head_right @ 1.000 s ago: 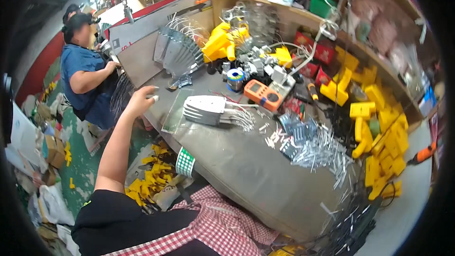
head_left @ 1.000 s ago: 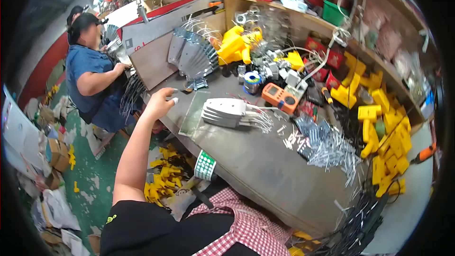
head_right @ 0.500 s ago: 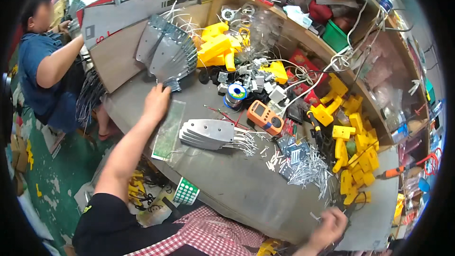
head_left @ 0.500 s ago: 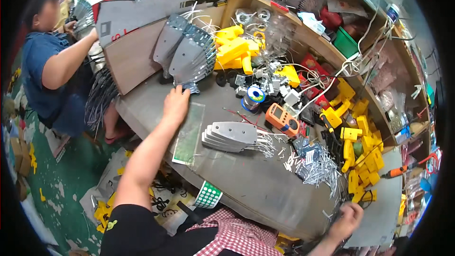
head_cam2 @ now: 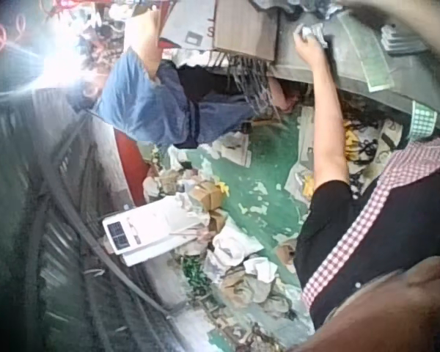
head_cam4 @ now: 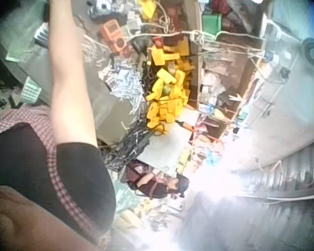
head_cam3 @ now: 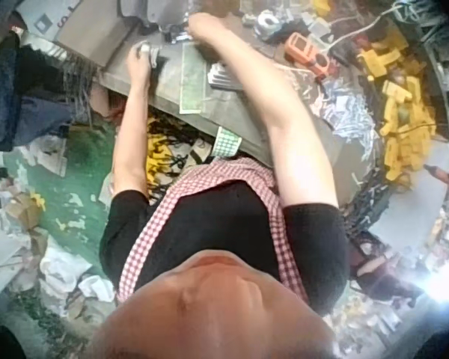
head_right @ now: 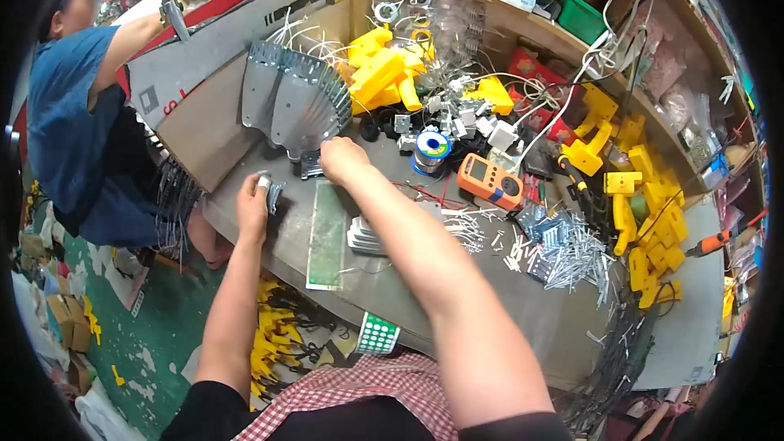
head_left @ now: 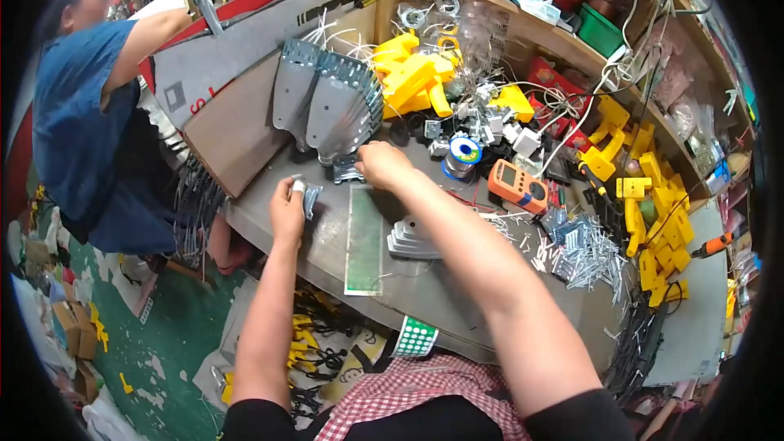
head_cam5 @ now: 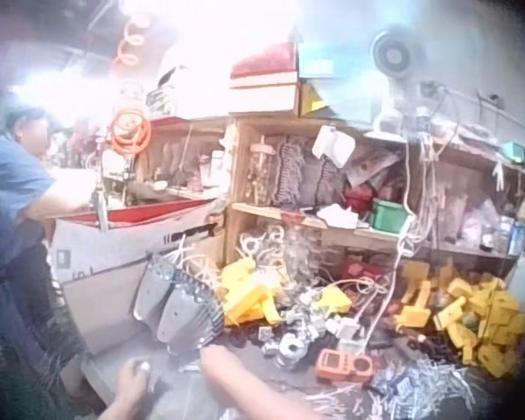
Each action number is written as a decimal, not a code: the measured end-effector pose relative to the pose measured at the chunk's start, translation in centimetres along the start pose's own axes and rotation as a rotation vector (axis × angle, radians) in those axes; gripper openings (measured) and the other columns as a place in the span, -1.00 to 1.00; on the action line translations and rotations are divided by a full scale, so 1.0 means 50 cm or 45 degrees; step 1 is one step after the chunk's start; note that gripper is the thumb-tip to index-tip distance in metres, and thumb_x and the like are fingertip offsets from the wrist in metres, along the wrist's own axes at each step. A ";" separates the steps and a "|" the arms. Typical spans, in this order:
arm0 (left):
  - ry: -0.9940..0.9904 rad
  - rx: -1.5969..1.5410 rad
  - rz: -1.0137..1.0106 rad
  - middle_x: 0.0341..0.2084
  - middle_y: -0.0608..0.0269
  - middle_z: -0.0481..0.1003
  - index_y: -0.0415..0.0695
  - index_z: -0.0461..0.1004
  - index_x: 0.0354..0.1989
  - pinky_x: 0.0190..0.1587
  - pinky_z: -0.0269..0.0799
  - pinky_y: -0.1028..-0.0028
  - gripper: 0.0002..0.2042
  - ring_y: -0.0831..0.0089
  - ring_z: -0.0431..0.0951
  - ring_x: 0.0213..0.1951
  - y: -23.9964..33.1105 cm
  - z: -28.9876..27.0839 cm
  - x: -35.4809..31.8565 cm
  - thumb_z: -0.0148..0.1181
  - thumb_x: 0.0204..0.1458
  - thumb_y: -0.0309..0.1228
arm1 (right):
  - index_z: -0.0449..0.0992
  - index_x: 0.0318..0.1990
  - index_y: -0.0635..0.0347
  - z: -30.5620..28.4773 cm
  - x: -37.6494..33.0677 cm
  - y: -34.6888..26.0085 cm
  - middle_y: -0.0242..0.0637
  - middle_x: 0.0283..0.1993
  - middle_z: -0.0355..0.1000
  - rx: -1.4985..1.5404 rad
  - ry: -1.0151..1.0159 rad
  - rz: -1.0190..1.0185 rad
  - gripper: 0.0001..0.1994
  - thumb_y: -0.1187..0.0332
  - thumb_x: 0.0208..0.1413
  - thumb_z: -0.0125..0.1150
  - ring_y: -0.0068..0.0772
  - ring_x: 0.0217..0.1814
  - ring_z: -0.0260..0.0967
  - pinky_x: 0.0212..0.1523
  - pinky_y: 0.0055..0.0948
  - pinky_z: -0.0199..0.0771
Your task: Assembling mechanical components using screws and an electric screwdriver in a workshop setting.
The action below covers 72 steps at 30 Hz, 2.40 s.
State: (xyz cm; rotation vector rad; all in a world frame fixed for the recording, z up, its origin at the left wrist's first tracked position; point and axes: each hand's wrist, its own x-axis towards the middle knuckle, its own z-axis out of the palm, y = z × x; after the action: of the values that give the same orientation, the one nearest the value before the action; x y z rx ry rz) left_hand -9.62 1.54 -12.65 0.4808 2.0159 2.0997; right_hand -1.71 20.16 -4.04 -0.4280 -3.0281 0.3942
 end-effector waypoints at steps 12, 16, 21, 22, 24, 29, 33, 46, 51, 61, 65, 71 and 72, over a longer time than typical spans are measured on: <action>0.008 -0.610 -0.041 -0.08 0.02 0.41 -0.26 0.18 0.10 -0.01 0.33 0.42 -0.64 0.35 0.43 -0.05 0.108 0.080 -0.094 -0.19 0.15 -0.39 | 0.49 -0.26 0.26 -0.077 -0.127 -0.022 -0.26 -0.30 0.42 1.509 -0.284 -0.127 -0.81 0.32 0.06 0.13 -0.50 -0.19 0.33 -0.14 -0.51 0.33; -0.382 -0.916 0.081 0.05 -0.11 0.32 -0.25 0.10 0.16 0.08 0.28 0.29 -0.51 0.23 0.39 0.01 0.187 0.189 -0.152 -0.20 0.20 -0.14 | 0.47 -0.24 0.33 -0.095 -0.248 -0.016 -0.29 -0.38 0.47 1.194 0.061 -0.093 -0.79 0.34 0.06 0.13 -0.54 -0.33 0.37 -0.25 -0.49 0.37; -0.485 -0.211 1.046 0.08 -0.14 0.29 -0.28 0.03 0.23 0.21 0.08 0.23 -0.40 0.11 0.27 0.16 0.231 0.288 -0.197 -0.20 0.18 -0.04 | 0.48 -0.29 0.31 -0.161 -0.459 0.127 -0.16 -0.36 0.48 1.063 0.223 0.138 -0.76 0.29 0.01 0.16 -0.37 -0.31 0.43 -0.26 -0.38 0.38; -0.558 -0.256 1.042 0.08 -0.14 0.29 -0.28 0.03 0.23 0.21 0.08 0.23 -0.40 0.11 0.27 0.16 0.245 0.315 -0.219 -0.20 0.18 -0.04 | 0.48 -0.29 0.31 -0.159 -0.515 0.168 -0.16 -0.36 0.48 1.052 0.277 0.205 -0.76 0.29 0.01 0.16 -0.37 -0.31 0.43 -0.26 -0.38 0.38; -0.802 0.044 1.378 0.06 -0.17 0.31 -0.28 0.05 0.22 0.21 0.08 0.26 -0.41 0.08 0.28 0.16 0.254 0.371 -0.267 -0.15 0.17 -0.07 | 0.48 -0.30 0.33 -0.155 -0.655 0.231 -0.16 -0.35 0.48 0.500 0.591 0.395 -0.76 0.28 0.02 0.14 -0.35 -0.30 0.44 -0.25 -0.37 0.38; -1.211 0.519 1.213 -0.04 -0.03 0.39 -0.26 0.26 0.08 0.12 0.22 0.30 -0.47 0.08 0.36 0.05 0.235 0.517 -0.325 0.17 -0.18 -0.60 | 0.35 -0.22 0.27 -0.151 -1.048 0.231 -0.32 -0.40 0.39 1.042 1.206 1.178 -0.87 0.52 0.06 0.05 -0.56 -0.40 0.35 -0.39 -0.55 0.36; -1.517 0.799 0.972 0.02 -0.02 0.34 -0.19 0.24 0.11 0.12 0.22 0.30 -0.36 0.08 0.32 0.09 0.224 0.621 -0.329 0.14 -0.31 -0.69 | 0.26 -0.14 0.24 -0.127 -1.371 0.216 -0.31 -0.37 0.35 0.877 1.972 1.165 -0.80 0.64 0.08 -0.08 -0.57 -0.43 0.30 -0.46 -0.62 0.27; -1.261 1.438 0.873 0.17 -0.10 0.17 -0.24 0.11 0.21 0.27 0.01 0.28 -0.24 0.05 0.12 0.23 0.207 0.424 -0.192 0.26 -0.28 -0.45 | 0.19 0.15 0.17 -0.207 -1.407 0.296 -0.41 -0.46 0.35 0.925 1.493 1.312 -0.53 0.67 0.04 -0.01 -0.70 -0.49 0.22 -0.48 -0.69 0.23; -1.153 1.458 0.711 0.06 -0.04 0.29 -0.23 0.16 0.17 0.17 0.17 0.28 -0.18 0.05 0.24 0.12 0.230 0.404 -0.239 0.38 -0.42 -0.44 | 0.26 0.07 0.27 -0.211 -1.119 0.480 -0.14 -0.28 0.49 0.933 0.898 1.030 -0.62 0.57 0.06 0.06 -0.48 -0.31 0.46 -0.23 -0.52 0.40; -1.135 1.519 0.510 -0.08 0.02 0.37 -0.19 0.27 0.03 0.05 0.27 0.26 -0.23 0.07 0.35 -0.01 0.252 0.367 -0.230 0.44 -0.52 -0.35 | 0.44 -0.09 0.26 -0.224 -0.867 0.715 -0.12 -0.28 0.48 0.486 0.885 0.932 -0.69 0.31 0.02 0.19 -0.30 -0.31 0.45 -0.22 -0.42 0.42; -1.101 1.528 0.557 -0.15 0.05 0.38 -0.17 0.29 -0.03 0.01 0.28 0.23 -0.28 0.05 0.36 -0.06 0.250 0.369 -0.237 0.45 -0.53 -0.34 | 0.46 -0.13 0.27 -0.283 -0.740 0.798 -0.21 -0.27 0.50 0.662 0.781 0.781 -0.78 0.43 0.07 0.08 -0.45 -0.28 0.48 -0.23 -0.49 0.44; -1.063 1.498 0.642 -0.25 0.07 0.38 -0.18 0.32 -0.10 -0.04 0.24 0.24 -0.29 0.08 0.37 -0.15 0.232 0.375 -0.237 0.49 -0.58 -0.31 | 0.50 -0.18 0.22 -0.345 -0.426 0.915 -0.11 -0.19 0.48 0.430 0.820 0.337 -0.81 0.44 0.04 0.08 -0.17 -0.13 0.45 -0.09 -0.37 0.41; -1.037 1.508 0.602 -0.25 0.07 0.38 -0.18 0.32 -0.10 -0.04 0.24 0.24 -0.29 0.08 0.37 -0.15 0.232 0.372 -0.234 0.49 -0.58 -0.31 | 0.51 -0.19 0.22 -0.346 -0.366 0.912 -0.07 -0.18 0.47 0.564 0.755 0.305 -0.81 0.43 0.04 0.07 -0.14 -0.11 0.44 -0.06 -0.36 0.39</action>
State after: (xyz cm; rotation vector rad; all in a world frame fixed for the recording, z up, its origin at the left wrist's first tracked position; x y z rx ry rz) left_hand 8.94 14.08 -1.84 1.7244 2.4059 0.3289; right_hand 29.56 61.59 0.49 -0.7178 -2.2435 0.7692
